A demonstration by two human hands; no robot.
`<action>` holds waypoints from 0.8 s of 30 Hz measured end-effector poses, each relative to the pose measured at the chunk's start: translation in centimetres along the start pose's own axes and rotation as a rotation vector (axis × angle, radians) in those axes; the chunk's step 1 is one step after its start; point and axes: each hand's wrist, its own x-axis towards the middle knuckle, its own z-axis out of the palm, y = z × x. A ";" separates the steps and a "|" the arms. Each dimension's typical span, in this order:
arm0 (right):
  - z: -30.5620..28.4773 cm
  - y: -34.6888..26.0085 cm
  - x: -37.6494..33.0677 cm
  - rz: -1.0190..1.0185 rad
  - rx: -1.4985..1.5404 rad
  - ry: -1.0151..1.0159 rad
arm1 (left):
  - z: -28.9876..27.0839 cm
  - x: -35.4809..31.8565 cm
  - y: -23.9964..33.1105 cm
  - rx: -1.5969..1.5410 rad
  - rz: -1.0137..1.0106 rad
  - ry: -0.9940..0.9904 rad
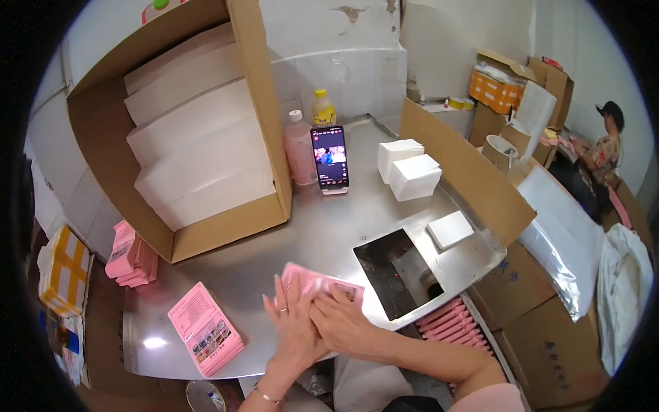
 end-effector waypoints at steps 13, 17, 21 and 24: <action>-7.9 17.0 -10.6 0.624 -0.677 0.151 | -1.1 -1.0 -0.2 0.258 -0.020 -0.163; -8.2 17.0 -9.2 0.657 -0.522 0.227 | -1.3 -0.1 0.0 0.303 0.022 -0.077; -8.0 17.6 -9.3 0.659 -0.503 0.251 | -2.1 0.1 -0.5 0.300 0.046 -0.150; -8.0 17.7 -9.9 0.668 -0.486 0.264 | -2.7 0.7 -0.2 0.232 0.059 -0.187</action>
